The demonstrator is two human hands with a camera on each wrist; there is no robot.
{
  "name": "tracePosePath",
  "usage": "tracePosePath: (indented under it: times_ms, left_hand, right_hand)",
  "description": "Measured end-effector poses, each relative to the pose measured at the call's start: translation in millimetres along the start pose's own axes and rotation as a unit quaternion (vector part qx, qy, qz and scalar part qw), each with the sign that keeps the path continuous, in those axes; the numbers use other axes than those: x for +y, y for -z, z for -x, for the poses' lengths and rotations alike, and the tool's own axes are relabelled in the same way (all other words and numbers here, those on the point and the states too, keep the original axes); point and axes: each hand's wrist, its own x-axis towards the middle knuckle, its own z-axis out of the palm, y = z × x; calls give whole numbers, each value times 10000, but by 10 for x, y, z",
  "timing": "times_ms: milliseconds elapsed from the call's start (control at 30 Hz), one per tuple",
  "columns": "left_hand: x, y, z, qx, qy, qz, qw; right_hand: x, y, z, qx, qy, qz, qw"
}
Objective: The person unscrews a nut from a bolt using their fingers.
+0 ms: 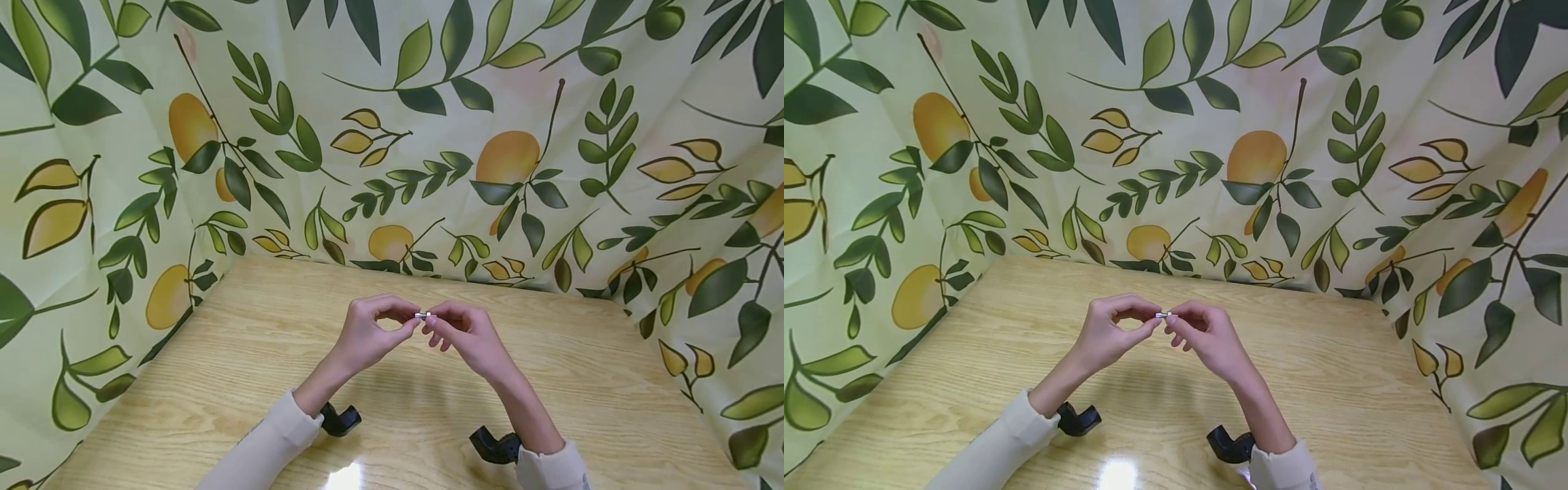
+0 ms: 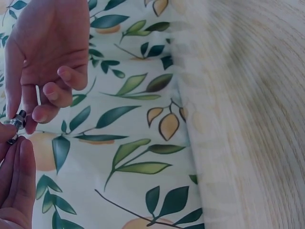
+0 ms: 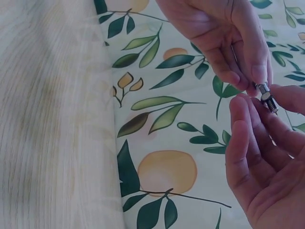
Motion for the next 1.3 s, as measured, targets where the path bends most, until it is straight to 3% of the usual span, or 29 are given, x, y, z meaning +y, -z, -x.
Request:
tracePosePath:
  times_ms: [333, 567, 967, 1300]
  left_hand:
    - [-5, -1, 2, 1, 112, 49, 9999]
    - [-11, -2, 1, 28, 134, 105, 9999]
    - [0, -1, 11, -69, 358, 109, 9993]
    - [-4, -34, 22, -98, 362, 108, 9992]
  right_hand:
    - [-8, -8, 12, 300, 17, -94, 9995]
    - [0, 9, 3, 138, 23, -88, 9999]
    - [20, 7, 29, 326, 162, -175, 9992]
    - [30, 0, 17, 181, 121, -65, 9997]
